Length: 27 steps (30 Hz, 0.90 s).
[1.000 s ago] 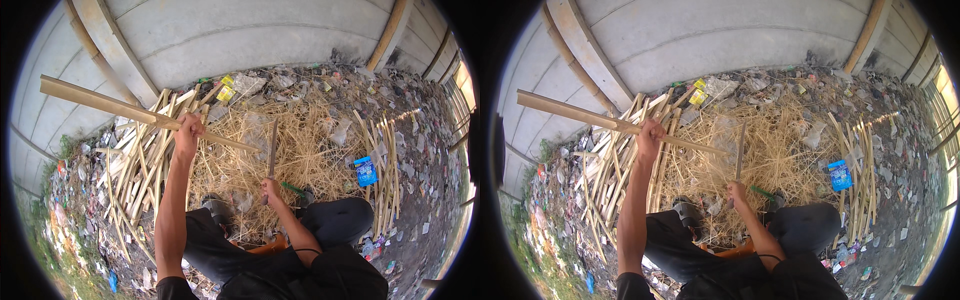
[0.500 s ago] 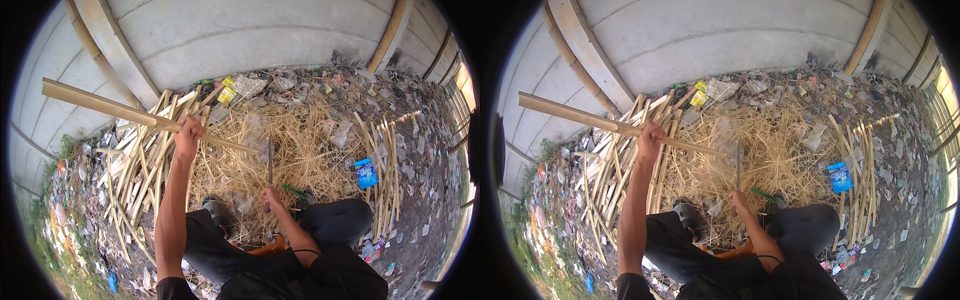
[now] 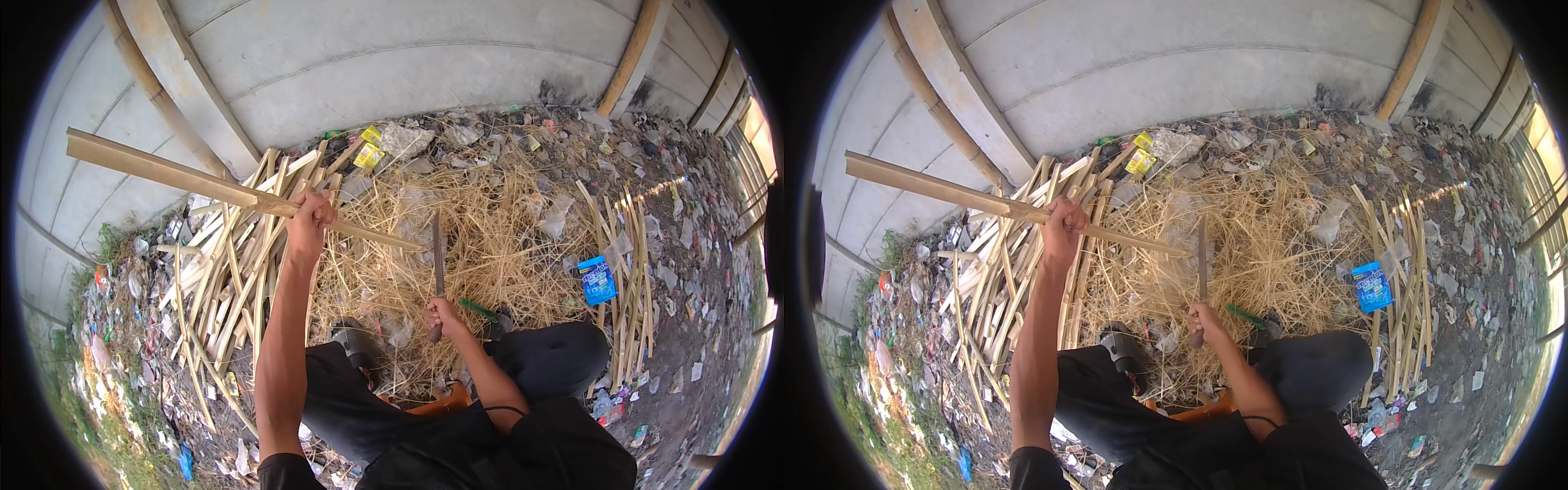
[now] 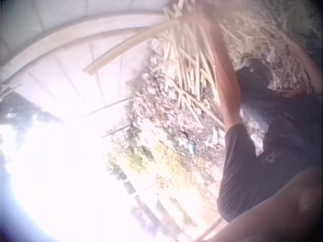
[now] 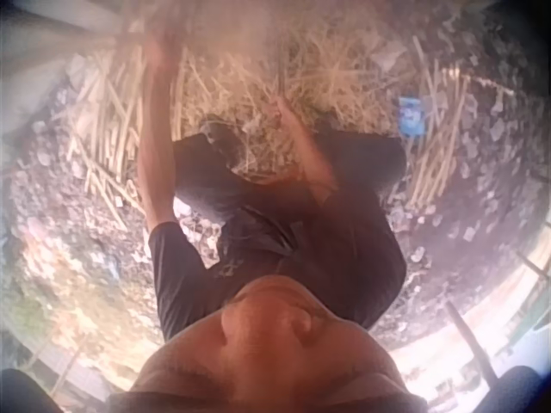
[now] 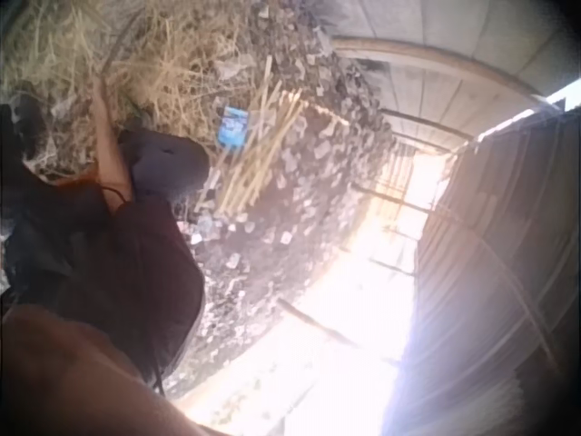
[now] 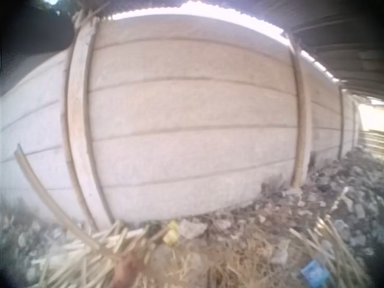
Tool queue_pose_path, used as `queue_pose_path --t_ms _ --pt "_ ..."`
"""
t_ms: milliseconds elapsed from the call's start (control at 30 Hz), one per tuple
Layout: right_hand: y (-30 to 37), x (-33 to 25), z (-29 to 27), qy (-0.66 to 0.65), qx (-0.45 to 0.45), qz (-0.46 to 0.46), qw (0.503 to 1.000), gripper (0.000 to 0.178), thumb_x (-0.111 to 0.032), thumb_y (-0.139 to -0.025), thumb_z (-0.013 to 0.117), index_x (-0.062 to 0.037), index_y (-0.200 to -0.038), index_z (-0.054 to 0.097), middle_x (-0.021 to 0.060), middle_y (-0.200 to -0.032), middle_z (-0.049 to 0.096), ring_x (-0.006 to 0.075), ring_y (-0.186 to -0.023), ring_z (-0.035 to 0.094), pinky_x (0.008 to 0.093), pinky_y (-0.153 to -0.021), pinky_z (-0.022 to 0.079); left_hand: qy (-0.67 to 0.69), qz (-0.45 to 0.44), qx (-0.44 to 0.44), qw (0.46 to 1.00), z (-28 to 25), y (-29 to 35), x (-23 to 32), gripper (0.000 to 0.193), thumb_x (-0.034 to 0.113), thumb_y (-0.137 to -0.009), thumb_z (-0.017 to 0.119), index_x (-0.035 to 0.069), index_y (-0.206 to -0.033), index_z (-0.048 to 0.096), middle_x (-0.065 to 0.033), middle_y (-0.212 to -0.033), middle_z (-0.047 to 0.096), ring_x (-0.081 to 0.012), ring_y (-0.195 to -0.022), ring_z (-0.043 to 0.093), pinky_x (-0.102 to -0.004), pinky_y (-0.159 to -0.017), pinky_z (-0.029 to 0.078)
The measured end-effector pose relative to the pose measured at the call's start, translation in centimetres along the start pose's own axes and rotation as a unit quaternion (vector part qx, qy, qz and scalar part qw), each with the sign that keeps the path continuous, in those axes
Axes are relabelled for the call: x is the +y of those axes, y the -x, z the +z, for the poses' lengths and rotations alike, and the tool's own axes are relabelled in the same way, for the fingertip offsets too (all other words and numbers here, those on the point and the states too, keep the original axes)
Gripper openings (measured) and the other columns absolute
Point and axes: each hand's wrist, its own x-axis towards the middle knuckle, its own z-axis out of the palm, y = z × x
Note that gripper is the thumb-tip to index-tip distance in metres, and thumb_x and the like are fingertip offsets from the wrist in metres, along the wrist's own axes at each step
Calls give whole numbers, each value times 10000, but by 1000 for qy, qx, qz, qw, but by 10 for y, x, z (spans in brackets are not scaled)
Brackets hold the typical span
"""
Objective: The person sits on the ground and uses a knife to split a long bamboo pole into thin strips. They hold the pole with one hand and use the knife to shave and separate the bamboo fibers, creating a pile of thin strips.
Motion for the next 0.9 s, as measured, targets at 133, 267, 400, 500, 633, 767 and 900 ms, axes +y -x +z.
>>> queue_pose_path --t_ms 133,267,400,500,633,767,900 --pt "14 -19 12 -38 71 -89 993 303 -137 -902 594 -154 -659 413 -31 -531 400 113 -420 363 339 -452 348 -3 -8 6 1000 4 2 0 396 28 -920 639 105 -611 404 3 -559 356 -135 -503 315 -325 -556 335" --pt "51 -70 56 -9 10 -315 949 209 -52 -916 562 -138 -772 438 -34 -568 384 83 -439 334 305 -452 306 -9 -5 -8 1000 3 5 0 389 28 -923 638 101 -613 414 6 -561 358 -130 -499 314 -322 -548 332" --pt "47 -56 59 -21 -14 -372 928 228 -46 -902 577 -126 -733 446 -23 -553 399 82 -436 356 282 -442 289 -10 -13 -8 1000 4 4 0 390 29 -930 627 102 -613 413 7 -562 358 -130 -499 319 -322 -547 332" --pt "9 3 9 64 37 -126 989 226 -68 -881 609 -113 -719 458 -20 -545 408 100 -419 348 306 -418 282 -1 -2 -13 1000 8 1 -2 392 35 -931 621 105 -611 406 5 -560 359 -131 -501 316 -325 -549 330" --pt "9 23 11 47 132 -44 989 236 -82 -869 630 -89 -698 469 -18 -537 416 113 -405 351 324 -407 290 -1 -9 7 1000 1 1 0 390 47 -926 625 110 -613 400 -1 -557 362 -135 -502 311 -328 -551 327" --pt "30 -16 43 85 99 -189 973 244 -65 -891 614 -99 -711 453 -16 -551 419 99 -428 353 310 -420 303 6 -13 -2 1000 -9 1 -1 387 50 -922 634 109 -614 407 -2 -553 364 -137 -494 315 -329 -546 332" --pt "50 -65 64 47 -20 -369 928 237 -27 -915 586 -106 -734 455 -24 -574 403 77 -440 327 299 -426 299 -25 -8 4 1000 -5 7 4 393 46 -914 651 108 -608 413 -1 -549 368 -136 -481 334 -326 -546 348"
